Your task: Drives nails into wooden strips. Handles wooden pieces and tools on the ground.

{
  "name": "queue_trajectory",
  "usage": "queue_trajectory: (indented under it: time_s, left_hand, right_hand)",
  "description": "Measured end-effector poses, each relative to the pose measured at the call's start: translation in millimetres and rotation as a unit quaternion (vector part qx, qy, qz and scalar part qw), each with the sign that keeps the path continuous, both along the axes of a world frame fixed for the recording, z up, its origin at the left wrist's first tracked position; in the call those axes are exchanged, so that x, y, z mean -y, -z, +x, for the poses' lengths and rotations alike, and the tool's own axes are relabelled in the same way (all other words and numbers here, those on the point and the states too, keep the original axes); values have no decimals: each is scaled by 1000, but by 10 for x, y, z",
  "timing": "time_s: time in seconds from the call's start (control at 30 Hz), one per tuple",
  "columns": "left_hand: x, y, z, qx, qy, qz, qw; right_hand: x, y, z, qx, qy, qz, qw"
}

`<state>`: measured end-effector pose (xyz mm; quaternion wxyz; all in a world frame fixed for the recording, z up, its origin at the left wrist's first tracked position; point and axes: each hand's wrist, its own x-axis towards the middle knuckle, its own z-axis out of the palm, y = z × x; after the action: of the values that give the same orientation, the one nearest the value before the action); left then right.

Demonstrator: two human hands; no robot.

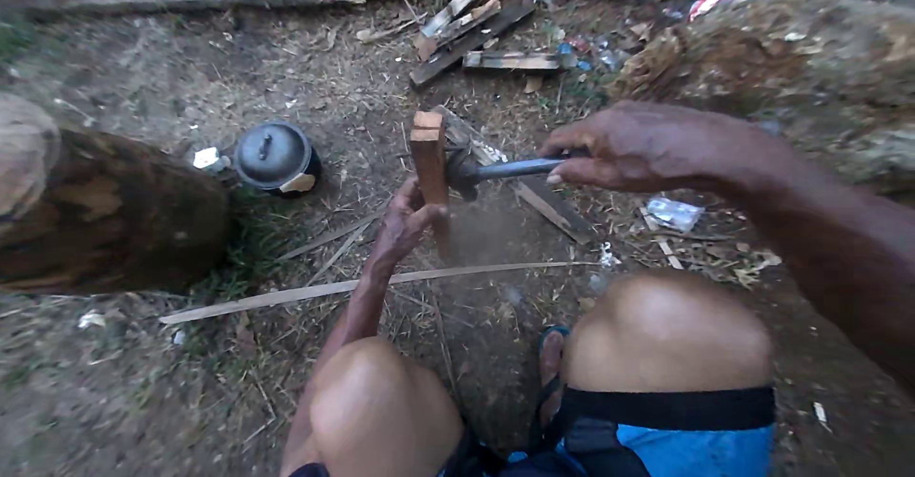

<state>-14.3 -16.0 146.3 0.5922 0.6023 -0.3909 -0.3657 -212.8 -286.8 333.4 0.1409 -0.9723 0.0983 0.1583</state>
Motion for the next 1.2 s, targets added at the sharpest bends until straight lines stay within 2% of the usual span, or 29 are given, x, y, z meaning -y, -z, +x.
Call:
queue_trajectory:
  time_s: [0.07, 0.17, 0.27, 0.33, 0.4, 0.47, 0.57, 0.77, 0.83, 0.93, 1.0, 1.07, 1.13, 1.2]
  left_hand:
    - [-37, 0, -10, 11, 5, 4, 1000]
    - [-56, 14, -5, 10, 1, 5, 1000]
    - [143, -20, 43, -23, -14, -19, 999]
    - [209, 96, 117, -51, -11, -53, 997]
    - [176, 182, 167, -59, -25, -61, 996]
    - [151, 227, 260, -58, -42, -59, 996]
    - [212, 228, 390, -80, -29, -62, 994]
    - [232, 184, 304, -88, -12, -73, 993]
    - [215, 197, 313, -94, -17, -79, 992]
    - [160, 216, 432, -115, -42, -68, 990]
    - [196, 158, 542, -116, -44, -54, 991]
    - [195, 177, 491, -131, -35, -61, 989]
    - [194, 176, 507, -123, -32, -61, 990]
    - [56, 211, 370, -94, -55, -11, 994]
  right_hand:
    - [-1, -103, -63, -61, 11, -5, 998]
    - [59, -283, -160, -151, 37, -64, 986]
    - [201, -538, -163, -120, -10, -83, 989]
    - [301, -626, -109, -81, -68, -68, 992]
    - [227, -487, 4, -76, -70, -58, 993]
    - [29, -87, 96, -65, 8, -79, 995]
    - [-66, 110, 67, -54, 41, -83, 994]
    - [99, -409, -32, -90, -1, -39, 995]
    - [94, -369, 0, -79, 3, -40, 996]
    - [-156, 262, 95, -33, 65, -24, 997]
    - [-113, 423, 145, -18, 66, -23, 997]
    - [-74, 365, 81, -34, 54, 0, 998]
    - [10, 123, 97, -45, 26, 2, 999]
    - [-7, -29, 0, -59, 11, -2, 998]
